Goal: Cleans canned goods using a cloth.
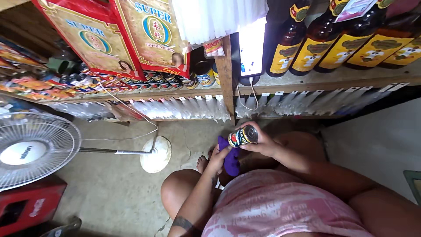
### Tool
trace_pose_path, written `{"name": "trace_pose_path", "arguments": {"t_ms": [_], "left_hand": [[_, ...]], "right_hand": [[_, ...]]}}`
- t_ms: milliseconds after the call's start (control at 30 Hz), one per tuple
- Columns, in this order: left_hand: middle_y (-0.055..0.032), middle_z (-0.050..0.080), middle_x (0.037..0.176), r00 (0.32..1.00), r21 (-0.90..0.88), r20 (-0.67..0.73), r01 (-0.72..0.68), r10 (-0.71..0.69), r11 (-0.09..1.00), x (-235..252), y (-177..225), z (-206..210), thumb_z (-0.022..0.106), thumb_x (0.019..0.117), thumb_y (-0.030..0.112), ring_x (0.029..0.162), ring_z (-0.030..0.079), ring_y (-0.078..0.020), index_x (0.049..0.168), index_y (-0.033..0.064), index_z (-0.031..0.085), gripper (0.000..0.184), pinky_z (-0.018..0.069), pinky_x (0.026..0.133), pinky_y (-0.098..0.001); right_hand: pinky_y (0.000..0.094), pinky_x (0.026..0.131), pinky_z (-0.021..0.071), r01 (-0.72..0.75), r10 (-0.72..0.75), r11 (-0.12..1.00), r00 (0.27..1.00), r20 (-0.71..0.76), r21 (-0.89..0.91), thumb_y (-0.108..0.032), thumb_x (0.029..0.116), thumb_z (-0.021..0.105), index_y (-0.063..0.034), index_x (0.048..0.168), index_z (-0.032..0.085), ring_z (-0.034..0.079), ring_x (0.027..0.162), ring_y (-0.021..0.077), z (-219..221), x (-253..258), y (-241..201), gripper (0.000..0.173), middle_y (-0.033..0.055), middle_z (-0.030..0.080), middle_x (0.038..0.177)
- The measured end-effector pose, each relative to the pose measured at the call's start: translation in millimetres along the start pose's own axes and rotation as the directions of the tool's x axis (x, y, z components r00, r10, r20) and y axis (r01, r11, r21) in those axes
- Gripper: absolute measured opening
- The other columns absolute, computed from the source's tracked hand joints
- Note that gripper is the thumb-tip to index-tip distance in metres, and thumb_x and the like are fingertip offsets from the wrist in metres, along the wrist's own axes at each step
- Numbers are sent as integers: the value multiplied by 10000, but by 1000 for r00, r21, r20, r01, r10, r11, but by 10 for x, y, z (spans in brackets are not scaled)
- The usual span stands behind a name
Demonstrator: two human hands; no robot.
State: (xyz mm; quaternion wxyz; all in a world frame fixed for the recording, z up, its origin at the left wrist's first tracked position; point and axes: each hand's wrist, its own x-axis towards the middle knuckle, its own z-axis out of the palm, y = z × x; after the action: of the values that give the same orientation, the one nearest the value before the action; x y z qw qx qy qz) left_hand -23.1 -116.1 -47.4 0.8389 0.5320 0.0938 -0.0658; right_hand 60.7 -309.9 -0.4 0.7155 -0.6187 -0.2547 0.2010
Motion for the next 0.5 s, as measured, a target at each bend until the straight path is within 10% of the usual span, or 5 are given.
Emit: {"name": "trace_pose_path", "arguments": {"t_ms": [333,500], "left_hand": [[-31,737,908,988,-257,-140,27,-65,966,-31,52,-2,804,767,376,838,725,-104,1135,67,574,532,615,769,-305],[-32,744,919,992,-280,-118,8,-43,960,-22,40,-8,825,775,400,861,729,-105,1112,84,608,511,614,791,-306]], "right_hand": [[276,1014,527,-153,152,986,988,30,59,-70,749,787,25,1363,388,614,1171,102,-59,9,-106,739,82,589,1289],[339,1050,508,14,-42,985,986,159,175,-108,773,799,-52,1316,396,584,1237,137,-50,-47,63,678,45,583,1330]]}}
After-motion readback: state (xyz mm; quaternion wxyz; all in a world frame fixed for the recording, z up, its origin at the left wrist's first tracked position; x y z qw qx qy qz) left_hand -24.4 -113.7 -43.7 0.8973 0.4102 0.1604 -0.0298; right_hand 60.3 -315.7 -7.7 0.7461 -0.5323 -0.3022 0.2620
